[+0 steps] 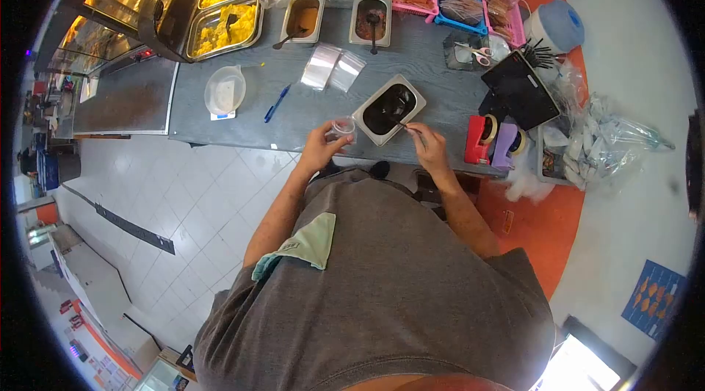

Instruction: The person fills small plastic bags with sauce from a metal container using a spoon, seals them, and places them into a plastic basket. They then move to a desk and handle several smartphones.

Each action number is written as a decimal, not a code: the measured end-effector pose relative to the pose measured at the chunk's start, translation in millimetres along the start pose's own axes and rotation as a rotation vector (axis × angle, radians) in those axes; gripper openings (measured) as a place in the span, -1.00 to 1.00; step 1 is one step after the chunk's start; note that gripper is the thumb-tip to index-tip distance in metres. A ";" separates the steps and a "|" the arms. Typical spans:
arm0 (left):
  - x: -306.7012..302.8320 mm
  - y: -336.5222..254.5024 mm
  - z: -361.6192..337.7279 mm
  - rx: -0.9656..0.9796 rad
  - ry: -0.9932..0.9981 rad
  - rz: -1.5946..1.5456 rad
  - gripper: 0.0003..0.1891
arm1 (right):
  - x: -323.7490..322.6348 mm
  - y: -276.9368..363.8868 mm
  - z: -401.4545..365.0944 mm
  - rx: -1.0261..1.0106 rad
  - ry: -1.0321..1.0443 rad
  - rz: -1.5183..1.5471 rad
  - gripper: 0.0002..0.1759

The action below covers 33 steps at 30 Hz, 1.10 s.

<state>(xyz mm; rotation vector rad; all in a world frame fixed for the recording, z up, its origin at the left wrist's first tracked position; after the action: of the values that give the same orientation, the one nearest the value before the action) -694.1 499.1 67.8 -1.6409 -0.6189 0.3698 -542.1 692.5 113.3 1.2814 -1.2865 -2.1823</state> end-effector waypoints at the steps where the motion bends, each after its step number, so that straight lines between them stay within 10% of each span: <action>1: -1.2 -0.8 1.7 0.014 -0.027 0.011 -0.57 | -0.6 -9.0 -0.4 0.092 -0.028 0.069 -0.87; 20: -8.5 -0.9 37.5 0.163 0.095 0.336 -0.63 | 31.9 -171.1 -42.5 1.018 -0.488 1.298 -0.84; 33: 38.5 -9.2 81.8 0.190 0.334 0.550 -0.64 | -65.4 -56.9 12.4 0.595 -0.503 1.015 -0.85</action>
<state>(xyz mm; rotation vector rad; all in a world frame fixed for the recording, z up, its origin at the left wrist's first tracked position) -711.3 588.3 67.1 -1.6225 0.1262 0.5175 -506.0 771.9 104.9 0.0248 -2.2224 -1.4106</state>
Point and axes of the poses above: each hand's wrist, its own z-axis towards the middle knuckle, its own x-axis out of the palm, y = z × x, the point moved 8 cm from there along z, towards the middle knuckle, and after that the axes turned 11 degrees about x, right-handed, at the moved point
